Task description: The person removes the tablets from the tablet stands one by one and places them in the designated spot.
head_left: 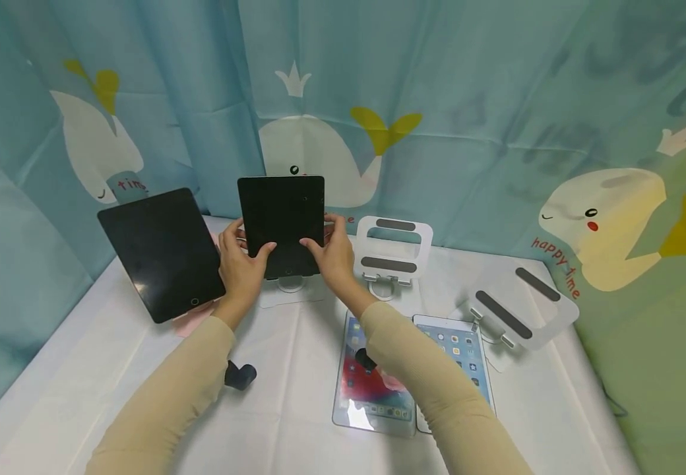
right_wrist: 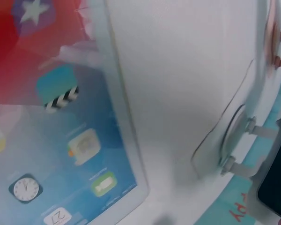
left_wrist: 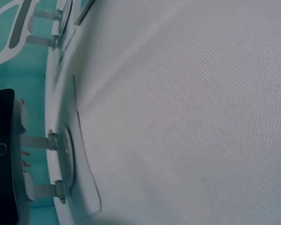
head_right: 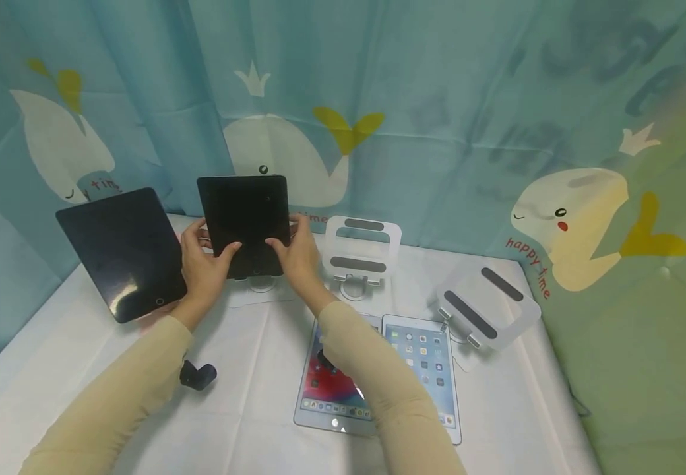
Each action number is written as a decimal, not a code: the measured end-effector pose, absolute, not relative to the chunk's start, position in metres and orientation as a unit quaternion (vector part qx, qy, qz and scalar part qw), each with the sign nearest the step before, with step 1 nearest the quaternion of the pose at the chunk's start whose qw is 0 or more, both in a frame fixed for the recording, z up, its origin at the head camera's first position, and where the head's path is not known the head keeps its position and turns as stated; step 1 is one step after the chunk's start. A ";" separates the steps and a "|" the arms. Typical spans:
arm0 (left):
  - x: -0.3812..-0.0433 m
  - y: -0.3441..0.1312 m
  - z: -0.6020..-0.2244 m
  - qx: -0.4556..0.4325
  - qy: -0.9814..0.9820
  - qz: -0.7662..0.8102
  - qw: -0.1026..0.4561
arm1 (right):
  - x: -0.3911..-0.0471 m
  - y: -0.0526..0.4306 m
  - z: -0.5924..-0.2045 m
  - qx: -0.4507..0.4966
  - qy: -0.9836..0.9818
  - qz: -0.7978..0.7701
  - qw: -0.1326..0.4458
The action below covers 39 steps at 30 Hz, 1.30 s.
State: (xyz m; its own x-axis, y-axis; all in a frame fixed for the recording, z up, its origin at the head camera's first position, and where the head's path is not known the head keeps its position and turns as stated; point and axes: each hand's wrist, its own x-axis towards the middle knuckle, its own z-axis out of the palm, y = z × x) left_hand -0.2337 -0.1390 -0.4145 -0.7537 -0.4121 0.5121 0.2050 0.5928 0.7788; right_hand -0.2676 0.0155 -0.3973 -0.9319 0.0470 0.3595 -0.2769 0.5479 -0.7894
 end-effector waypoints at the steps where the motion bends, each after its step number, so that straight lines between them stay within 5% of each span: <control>1: -0.232 -0.139 -0.413 0.061 -0.823 -0.445 0.348 | -0.266 0.015 -0.396 0.066 -0.862 0.473 0.170; 29: -0.192 -0.139 -0.392 -0.004 -0.831 -0.449 0.329 | -0.223 0.035 -0.378 0.123 -0.847 0.479 0.194; 39: -0.174 -0.144 -0.381 -0.040 -0.835 -0.455 0.306 | -0.204 0.042 -0.367 0.123 -0.851 0.489 0.146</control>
